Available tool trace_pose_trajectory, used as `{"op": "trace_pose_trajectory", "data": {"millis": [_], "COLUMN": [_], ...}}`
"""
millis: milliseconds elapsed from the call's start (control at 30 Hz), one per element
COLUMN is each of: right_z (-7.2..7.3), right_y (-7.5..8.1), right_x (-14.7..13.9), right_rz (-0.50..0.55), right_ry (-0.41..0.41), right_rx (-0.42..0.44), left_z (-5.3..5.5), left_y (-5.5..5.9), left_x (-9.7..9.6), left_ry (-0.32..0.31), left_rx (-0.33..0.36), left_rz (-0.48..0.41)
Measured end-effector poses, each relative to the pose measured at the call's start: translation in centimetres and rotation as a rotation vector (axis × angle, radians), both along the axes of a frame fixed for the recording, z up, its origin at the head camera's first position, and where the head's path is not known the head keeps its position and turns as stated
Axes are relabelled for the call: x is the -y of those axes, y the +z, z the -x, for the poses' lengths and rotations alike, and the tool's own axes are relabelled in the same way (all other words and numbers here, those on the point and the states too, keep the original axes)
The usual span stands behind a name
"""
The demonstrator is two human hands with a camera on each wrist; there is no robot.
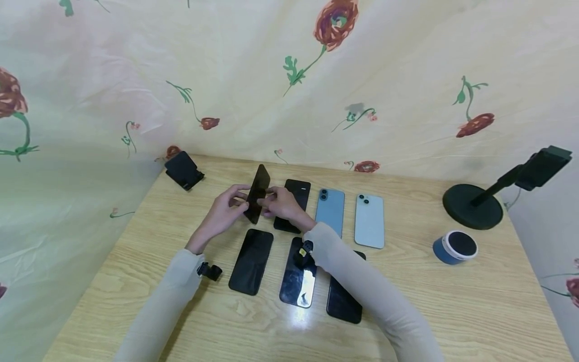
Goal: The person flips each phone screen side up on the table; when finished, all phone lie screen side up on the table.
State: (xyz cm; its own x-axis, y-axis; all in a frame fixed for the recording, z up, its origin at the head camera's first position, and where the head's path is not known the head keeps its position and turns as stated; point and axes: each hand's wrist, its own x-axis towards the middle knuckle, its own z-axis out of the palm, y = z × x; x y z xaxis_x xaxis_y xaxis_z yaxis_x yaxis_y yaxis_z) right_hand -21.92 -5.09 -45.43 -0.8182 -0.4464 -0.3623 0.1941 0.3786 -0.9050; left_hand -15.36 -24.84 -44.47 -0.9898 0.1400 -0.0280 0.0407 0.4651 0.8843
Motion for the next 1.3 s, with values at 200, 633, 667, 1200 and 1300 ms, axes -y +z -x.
{"op": "trace_pose_trajectory", "data": {"millis": [200,633,667,1200,1300], "right_z": [-0.1,-0.3,-0.4,-0.6,-0.6], "right_y": [-0.1,0.0,0.1,0.1,0.2], "right_x": [-0.1,-0.1,-0.1,0.7,0.9], "right_rz": [-0.034,-0.115,-0.125,-0.221,-0.233], "right_ry": [-0.002,-0.061,-0.065,-0.110,-0.119], "right_rx": [-0.035,-0.095,-0.096,-0.186,-0.178], "left_z": [0.1,0.3,0.3,0.8,0.9], "left_y": [-0.1,-0.2,-0.2,-1.3,-1.3], "left_x": [0.2,0.5,0.5,1.2,1.2], "left_ry": [-0.011,0.028,0.032,0.065,0.072], "left_rx": [0.005,-0.023,-0.023,0.034,0.059], "left_rz": [-0.025,0.030,0.040,0.157,0.161]}}
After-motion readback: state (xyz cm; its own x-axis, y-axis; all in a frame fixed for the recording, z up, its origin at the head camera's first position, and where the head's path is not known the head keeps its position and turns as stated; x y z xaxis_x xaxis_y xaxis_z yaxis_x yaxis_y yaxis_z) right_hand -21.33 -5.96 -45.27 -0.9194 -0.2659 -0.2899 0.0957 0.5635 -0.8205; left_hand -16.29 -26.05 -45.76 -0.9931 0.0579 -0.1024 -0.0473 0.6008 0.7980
